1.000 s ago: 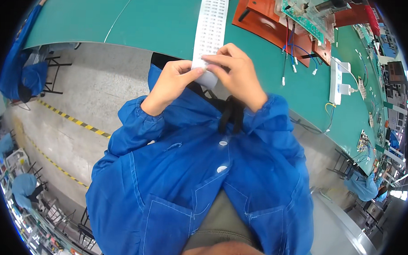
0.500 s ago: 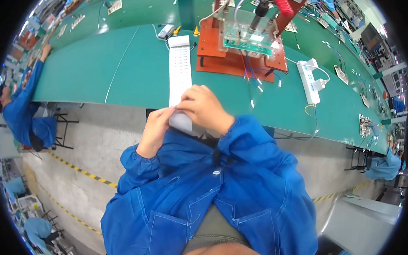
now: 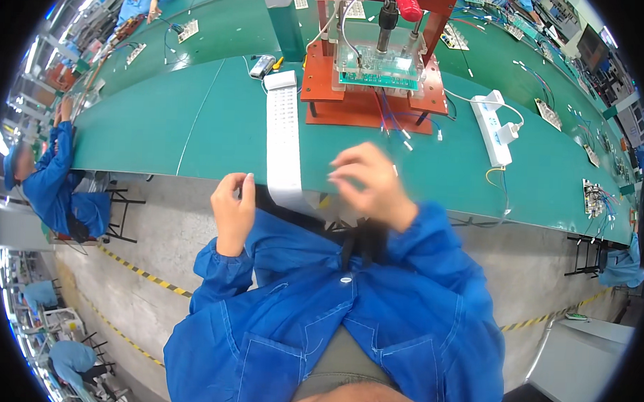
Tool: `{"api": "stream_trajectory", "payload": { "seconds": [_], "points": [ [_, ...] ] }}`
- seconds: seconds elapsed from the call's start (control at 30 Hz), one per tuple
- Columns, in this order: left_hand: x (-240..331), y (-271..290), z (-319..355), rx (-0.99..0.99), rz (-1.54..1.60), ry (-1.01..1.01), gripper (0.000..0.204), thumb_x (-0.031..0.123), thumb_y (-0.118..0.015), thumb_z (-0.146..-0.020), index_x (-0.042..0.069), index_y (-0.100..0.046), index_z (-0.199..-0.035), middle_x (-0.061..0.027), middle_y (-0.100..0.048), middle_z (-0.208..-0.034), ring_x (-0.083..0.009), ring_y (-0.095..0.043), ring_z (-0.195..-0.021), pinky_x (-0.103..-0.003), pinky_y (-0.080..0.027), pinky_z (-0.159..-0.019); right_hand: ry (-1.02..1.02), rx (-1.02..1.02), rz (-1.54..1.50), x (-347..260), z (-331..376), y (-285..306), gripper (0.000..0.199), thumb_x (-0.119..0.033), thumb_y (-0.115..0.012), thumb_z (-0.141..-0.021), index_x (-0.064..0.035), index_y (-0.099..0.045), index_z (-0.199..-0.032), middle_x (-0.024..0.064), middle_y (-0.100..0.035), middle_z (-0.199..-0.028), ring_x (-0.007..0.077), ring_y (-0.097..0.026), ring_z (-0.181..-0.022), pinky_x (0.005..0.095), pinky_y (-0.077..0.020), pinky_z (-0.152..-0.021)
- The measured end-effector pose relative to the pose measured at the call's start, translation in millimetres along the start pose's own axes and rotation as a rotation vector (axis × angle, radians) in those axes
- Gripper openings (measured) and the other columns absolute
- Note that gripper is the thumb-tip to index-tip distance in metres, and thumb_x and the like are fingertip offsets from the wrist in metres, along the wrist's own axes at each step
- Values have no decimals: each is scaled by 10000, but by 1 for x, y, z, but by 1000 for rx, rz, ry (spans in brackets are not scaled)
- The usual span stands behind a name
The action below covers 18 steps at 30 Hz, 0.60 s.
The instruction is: Testing printed circuit boards using a specialized testing fixture, applying labels, and sorting finished units.
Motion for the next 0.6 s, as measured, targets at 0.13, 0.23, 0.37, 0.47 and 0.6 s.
{"api": "stream_trajectory", "payload": {
  "seconds": [0.13, 0.23, 0.37, 0.47, 0.6],
  "points": [
    [-13, 5, -12, 1, 62, -96, 152, 112, -639, -904, -37, -667, -913, -86, -672, -768, -134, -616, -681, -279, -489, -647, -104, 147, 113, 4, -3, 68, 181, 3, -717, -767, -47, -729, -940, 113, -652, -1021, 254, -653, -896, 338, -532, -768],
    [-15, -5, -33, -77, 65, -111, 87, 47, -645, -877, -34, -663, -902, -112, -672, -782, -173, -619, -675, -292, -495, -641, -58, 226, 161, -11, -41, 109, 284, -3, -695, -786, -59, -726, -1063, 123, -643, -1073, 254, -655, -916, 355, -529, -793],
    [-31, -28, -61, -163, 199, -77, 123, 73, -632, -911, -44, -659, -939, -43, -651, -771, -69, -574, -679, -222, -449, -615, 356, 431, 415, -21, -121, 138, 311, -35, -675, -815, -54, -690, -1125, 121, -648, -1080, 273, -649, -831, 364, -521, -756],
    [-40, -44, -75, -245, 358, -16, 122, 61, -621, -918, -45, -661, -962, -15, -636, -779, -55, -560, -677, -217, -440, -609, 712, 537, 318, 16, -171, 121, 366, -124, -614, -891, 4, -584, -1232, 183, -635, -1124, 322, -611, -976, 396, -476, -863],
    [-46, -44, -73, -310, 412, 78, 131, 55, -617, -914, -45, -669, -981, -14, -624, -790, -64, -560, -695, -217, -433, -626, 920, 577, -50, 35, -175, 96, 541, -317, -432, -1039, 78, -441, -1408, 200, -632, -1143, 335, -587, -1088, 408, -428, -981]
  ]
}}
Point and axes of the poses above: each hand's wrist, its own z-axis away from the middle knuckle, its own y-axis out of the back of the hand, x = y × z, the point moved 5 cm from there along -z, towards the middle knuckle
